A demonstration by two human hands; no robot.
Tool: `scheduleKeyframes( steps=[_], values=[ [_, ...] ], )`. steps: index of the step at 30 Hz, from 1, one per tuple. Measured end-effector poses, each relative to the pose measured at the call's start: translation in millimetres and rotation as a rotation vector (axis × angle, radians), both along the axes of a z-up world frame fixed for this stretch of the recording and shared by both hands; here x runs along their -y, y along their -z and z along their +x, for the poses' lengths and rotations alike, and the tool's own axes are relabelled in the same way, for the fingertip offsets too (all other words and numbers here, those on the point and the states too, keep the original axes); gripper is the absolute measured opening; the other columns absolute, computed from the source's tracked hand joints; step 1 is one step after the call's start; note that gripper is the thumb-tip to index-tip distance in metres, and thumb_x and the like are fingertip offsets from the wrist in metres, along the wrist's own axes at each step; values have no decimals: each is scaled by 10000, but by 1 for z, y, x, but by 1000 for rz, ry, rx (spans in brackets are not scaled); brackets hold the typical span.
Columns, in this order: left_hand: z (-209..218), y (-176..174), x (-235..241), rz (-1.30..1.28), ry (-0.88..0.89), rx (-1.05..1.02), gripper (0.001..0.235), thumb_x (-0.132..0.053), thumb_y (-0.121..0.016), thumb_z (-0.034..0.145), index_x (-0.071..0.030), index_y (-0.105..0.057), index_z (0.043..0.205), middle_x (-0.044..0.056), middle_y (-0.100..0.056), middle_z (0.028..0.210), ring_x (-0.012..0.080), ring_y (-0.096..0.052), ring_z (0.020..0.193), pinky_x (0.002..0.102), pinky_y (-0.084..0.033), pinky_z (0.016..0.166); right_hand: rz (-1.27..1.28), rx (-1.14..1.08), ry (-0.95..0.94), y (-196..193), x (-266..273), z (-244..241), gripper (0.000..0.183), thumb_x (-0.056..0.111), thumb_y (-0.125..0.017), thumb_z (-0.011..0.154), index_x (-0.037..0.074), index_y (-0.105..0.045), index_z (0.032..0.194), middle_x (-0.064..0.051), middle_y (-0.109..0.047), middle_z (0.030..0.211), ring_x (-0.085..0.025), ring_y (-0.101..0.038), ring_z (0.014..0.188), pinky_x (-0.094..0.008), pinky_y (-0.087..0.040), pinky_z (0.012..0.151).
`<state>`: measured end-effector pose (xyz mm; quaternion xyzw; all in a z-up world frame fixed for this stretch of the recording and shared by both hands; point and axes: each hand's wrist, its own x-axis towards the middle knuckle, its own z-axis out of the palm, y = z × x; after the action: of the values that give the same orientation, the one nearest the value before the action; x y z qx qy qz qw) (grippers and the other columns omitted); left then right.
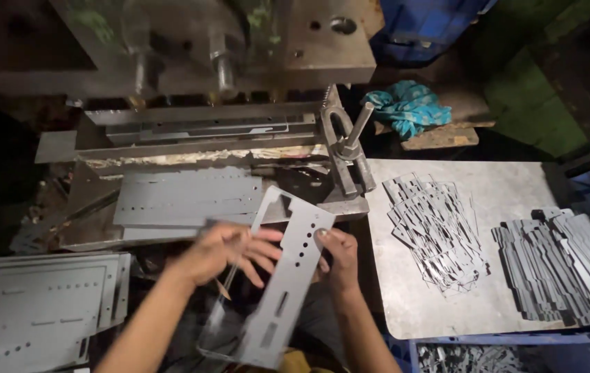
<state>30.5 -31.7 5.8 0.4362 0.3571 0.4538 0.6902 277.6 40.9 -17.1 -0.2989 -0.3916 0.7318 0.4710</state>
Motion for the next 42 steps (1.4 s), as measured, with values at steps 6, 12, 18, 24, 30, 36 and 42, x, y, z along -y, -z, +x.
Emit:
scheduleKeyframes(
  steps=[6,12,18,24,30,36,42],
  values=[
    [-8,15,48,-22,-63,239,560,-157,-668,928,101,-520,1402,348,-651,1315,455,-706,1121,472,-679,654,83,248,-478,3,-57,-39,403,247,-690,1034,-36,-656,748,17,-481,521,-62,-409,433,-262,-297,406],
    [-37,36,87,-40,-601,174,573,-61,-685,855,109,-522,1378,327,-641,1333,496,-684,1160,501,-688,637,210,120,-463,-22,-102,-137,328,239,-636,1018,0,-670,1241,19,-586,711,-60,-517,584,-231,-316,481],
    [-53,13,57,217,-906,234,580,-80,-659,944,111,-439,1447,313,-570,1416,462,-585,1307,520,-664,820,158,-63,-245,-50,-78,-111,313,221,-582,1048,-40,-736,968,-27,-561,615,-71,-388,452,-241,-272,422],
    [-38,-2,-45,382,-1044,-58,420,-90,-645,1015,164,-531,1329,318,-665,1246,425,-711,1143,513,-655,790,746,134,13,-27,-2,-2,350,195,-523,1106,-104,-642,970,-110,-611,621,-115,-518,476,-255,-433,482],
    [-53,13,-66,127,-975,70,369,-221,-599,1053,92,-617,1248,281,-728,1066,336,-731,814,413,-665,678,111,-129,132,26,14,73,364,207,-540,1049,-65,-675,849,-29,-469,450,-129,-404,389,-294,-333,425],
    [-91,-9,-84,82,-831,-41,411,-270,-589,1073,133,-632,1142,269,-736,982,317,-771,813,399,-657,620,44,-269,110,42,18,94,357,184,-506,1053,-77,-680,884,-16,-434,427,-103,-337,355,-277,-276,394],
    [-108,3,-89,-20,-778,-16,441,-337,-624,1045,90,-662,1146,242,-751,1014,297,-767,826,359,-650,622,55,-283,100,45,20,83,355,189,-510,1073,-71,-682,902,-17,-429,440,-115,-335,376,-298,-274,427]
  ],
)
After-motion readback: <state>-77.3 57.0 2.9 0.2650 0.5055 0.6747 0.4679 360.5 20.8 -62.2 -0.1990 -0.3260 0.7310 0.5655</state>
